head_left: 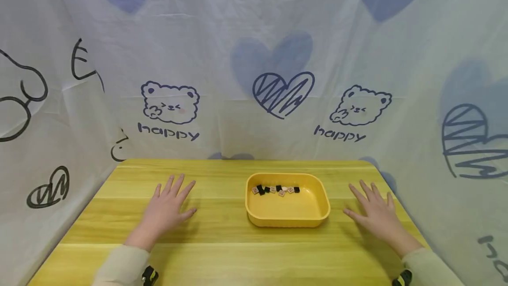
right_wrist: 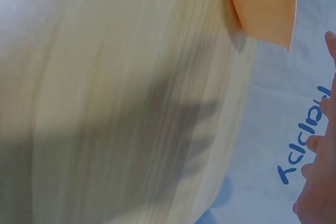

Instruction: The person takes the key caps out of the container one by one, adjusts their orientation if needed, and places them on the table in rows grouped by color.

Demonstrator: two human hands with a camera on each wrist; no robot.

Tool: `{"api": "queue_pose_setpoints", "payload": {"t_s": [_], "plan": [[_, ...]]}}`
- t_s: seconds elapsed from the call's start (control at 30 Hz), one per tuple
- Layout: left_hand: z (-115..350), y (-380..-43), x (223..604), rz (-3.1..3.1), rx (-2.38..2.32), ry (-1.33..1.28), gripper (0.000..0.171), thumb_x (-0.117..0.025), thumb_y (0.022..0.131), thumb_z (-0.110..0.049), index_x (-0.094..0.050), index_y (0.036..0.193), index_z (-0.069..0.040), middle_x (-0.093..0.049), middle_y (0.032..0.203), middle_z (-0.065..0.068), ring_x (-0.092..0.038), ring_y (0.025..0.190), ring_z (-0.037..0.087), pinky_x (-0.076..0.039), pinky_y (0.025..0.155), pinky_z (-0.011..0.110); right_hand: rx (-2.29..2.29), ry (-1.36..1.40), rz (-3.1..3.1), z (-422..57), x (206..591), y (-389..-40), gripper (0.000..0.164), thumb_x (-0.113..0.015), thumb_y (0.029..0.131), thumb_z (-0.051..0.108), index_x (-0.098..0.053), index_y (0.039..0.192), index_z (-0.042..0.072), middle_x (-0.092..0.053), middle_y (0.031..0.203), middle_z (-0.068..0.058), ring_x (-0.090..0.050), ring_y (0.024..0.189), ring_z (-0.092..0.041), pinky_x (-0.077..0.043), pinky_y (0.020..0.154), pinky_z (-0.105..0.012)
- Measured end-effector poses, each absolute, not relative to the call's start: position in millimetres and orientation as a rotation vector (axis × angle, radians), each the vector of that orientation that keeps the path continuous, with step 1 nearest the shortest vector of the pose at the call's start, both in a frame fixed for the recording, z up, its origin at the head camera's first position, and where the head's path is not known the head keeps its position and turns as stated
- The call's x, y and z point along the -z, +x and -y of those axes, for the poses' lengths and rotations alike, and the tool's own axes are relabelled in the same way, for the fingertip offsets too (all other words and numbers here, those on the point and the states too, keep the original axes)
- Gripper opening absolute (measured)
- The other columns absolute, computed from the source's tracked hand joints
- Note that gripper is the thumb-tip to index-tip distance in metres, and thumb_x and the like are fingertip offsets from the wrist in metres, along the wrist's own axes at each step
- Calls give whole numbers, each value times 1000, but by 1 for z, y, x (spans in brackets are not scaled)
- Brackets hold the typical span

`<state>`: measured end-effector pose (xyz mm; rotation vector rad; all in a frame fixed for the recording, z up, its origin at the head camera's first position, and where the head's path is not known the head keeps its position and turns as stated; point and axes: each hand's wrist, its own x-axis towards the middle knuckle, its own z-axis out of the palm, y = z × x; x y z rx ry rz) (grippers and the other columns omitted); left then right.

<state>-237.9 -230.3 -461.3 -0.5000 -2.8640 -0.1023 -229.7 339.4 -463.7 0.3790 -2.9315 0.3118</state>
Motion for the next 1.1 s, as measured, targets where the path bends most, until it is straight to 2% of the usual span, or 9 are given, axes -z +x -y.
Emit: {"api": "queue_pose_setpoints", "payload": {"t_s": [0.23,0.53,0.63,0.87,1.1], "plan": [[202,-243,462,2851,188,-518,74,-69,87,-45,-40,150,-18,-31,154,21,-25,138,49,-22,105,70,-298,400,2911,-337,460,-239,82,-53,93,59,-21,157,18,-19,157,-24,-11,141,-50,7,106,-71],[164,-251,461,2905,345,-571,73,-67,89,-47,-39,151,-20,-35,151,20,-33,135,46,-25,104,69,-389,464,2892,-316,448,-246,79,-57,93,54,-31,153,10,-28,153,-24,-19,140,-49,-4,106,-71],[152,-254,461,2922,510,-569,72,-66,90,-45,-38,151,-19,-36,150,21,-34,135,46,-25,104,69,-426,487,2870,-306,445,-249,77,-59,92,52,-36,150,7,-33,151,-24,-23,138,-48,-8,107,-70],[130,-261,469,2878,1173,-462,65,-62,96,-36,-36,152,-14,-35,152,18,-31,139,38,-25,111,57,-488,565,2825,-274,442,-261,68,-61,93,47,-45,144,4,-45,144,-21,-31,135,-46,-13,108,-67],[112,-260,482,2761,1477,-322,60,-61,97,-30,-40,150,-12,-39,149,19,-34,137,40,-27,110,58,-482,613,2810,-247,441,-271,63,-62,93,44,-49,141,7,-51,139,-16,-40,130,-41,-22,107,-64]]}}
